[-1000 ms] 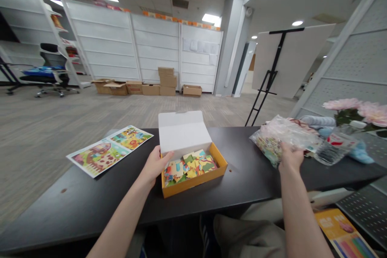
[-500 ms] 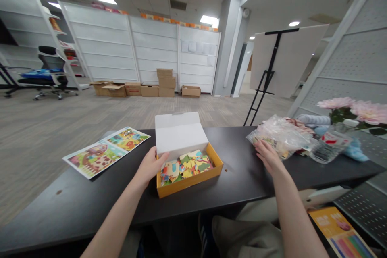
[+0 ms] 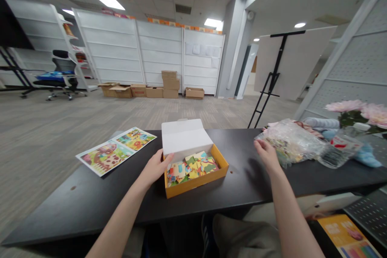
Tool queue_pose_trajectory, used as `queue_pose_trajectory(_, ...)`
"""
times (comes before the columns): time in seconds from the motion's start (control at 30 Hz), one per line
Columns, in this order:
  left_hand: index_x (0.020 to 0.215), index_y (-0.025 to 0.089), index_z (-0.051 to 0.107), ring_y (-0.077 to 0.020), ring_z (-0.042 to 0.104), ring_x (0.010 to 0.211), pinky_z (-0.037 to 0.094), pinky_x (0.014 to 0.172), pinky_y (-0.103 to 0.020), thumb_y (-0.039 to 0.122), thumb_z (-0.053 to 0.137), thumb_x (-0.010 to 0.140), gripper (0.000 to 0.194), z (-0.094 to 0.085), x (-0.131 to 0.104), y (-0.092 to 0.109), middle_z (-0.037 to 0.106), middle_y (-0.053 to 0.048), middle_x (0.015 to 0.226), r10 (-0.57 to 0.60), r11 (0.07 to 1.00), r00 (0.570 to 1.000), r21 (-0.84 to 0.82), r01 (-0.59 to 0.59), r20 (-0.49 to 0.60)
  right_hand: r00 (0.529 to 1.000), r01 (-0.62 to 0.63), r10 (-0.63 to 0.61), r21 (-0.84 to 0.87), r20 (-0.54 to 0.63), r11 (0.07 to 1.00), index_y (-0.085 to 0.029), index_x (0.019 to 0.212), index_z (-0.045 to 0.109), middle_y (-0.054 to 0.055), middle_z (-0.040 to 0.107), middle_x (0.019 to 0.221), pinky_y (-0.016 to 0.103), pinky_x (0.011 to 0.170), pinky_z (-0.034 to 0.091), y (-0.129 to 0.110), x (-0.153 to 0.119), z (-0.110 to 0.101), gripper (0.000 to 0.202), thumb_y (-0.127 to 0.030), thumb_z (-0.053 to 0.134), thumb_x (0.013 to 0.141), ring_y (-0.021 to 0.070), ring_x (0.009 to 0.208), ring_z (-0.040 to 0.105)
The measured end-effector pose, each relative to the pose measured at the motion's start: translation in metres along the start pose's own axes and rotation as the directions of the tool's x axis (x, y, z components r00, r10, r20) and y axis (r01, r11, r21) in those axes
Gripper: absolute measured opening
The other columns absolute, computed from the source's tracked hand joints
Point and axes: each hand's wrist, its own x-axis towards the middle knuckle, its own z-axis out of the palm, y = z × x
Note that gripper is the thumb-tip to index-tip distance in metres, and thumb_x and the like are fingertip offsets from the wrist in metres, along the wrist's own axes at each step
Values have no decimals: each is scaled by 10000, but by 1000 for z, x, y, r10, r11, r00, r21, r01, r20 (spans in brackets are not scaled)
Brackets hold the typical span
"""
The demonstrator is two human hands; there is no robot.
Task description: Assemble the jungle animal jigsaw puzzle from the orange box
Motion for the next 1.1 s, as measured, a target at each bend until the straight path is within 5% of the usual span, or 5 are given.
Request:
queue_pose_trajectory(0.13, 1307, 154, 562, -352, 650, 1180, 503, 966, -441, 559, 482, 907, 576, 3, 1, -1, 697, -162, 1263, 30, 986, 999, 162, -25, -29, 818, 51, 16, -100, 575, 994, -175, 990, 717, 101, 744, 946, 276, 595, 511, -46, -47, 29, 509, -627, 699, 756, 217, 787, 693)
queue_pose_trajectory(0.27, 1473, 95, 386, -366, 638, 1197, 491, 979, -488, 524, 425, 968, 664, 6, -4, 5, 625, -238, 1338, 19, 935, 986, 353, 40, -163, 651, 140, 60, -197, 757, 970, -161, 937, 734, 80, 749, 876, 254, 545, 482, -73, -78, 60, 474, -612, 651, 821, 192, 714, 660)
queue_pose_trajectory(0.43, 1332, 163, 547, -337, 574, 1259, 466, 1024, -494, 485, 489, 972, 486, 2, -32, 29, 532, -187, 1445, 350, 842, 908, 502, -197, -231, 763, 210, -50, -174, 645, 962, -151, 926, 730, 94, 775, 910, 315, 720, 533, -61, -79, 92, 390, -522, 659, 828, 239, 825, 695)
queue_pose_trajectory(0.67, 952, 239, 685, -237, 652, 1010, 469, 919, -392, 353, 758, 853, 168, 9, -53, 43, 739, -17, 1004, 516, 614, 746, 425, -665, 420, 905, 168, -74, -193, 418, 967, -174, 940, 708, 119, 780, 966, 345, 806, 548, -46, -71, 118, 209, -308, 577, 849, 252, 898, 725)
queue_pose_trajectory(1.1, 918, 186, 660, -250, 662, 984, 465, 893, -409, 211, 697, 897, 49, 10, -2, 20, 735, -52, 972, 472, 538, 857, 704, -465, 206, 805, 565, -348, -445, 480, 695, -208, 957, 736, 75, 740, 1035, 328, 826, 469, -93, -67, 159, 162, -302, 613, 908, 239, 951, 651)
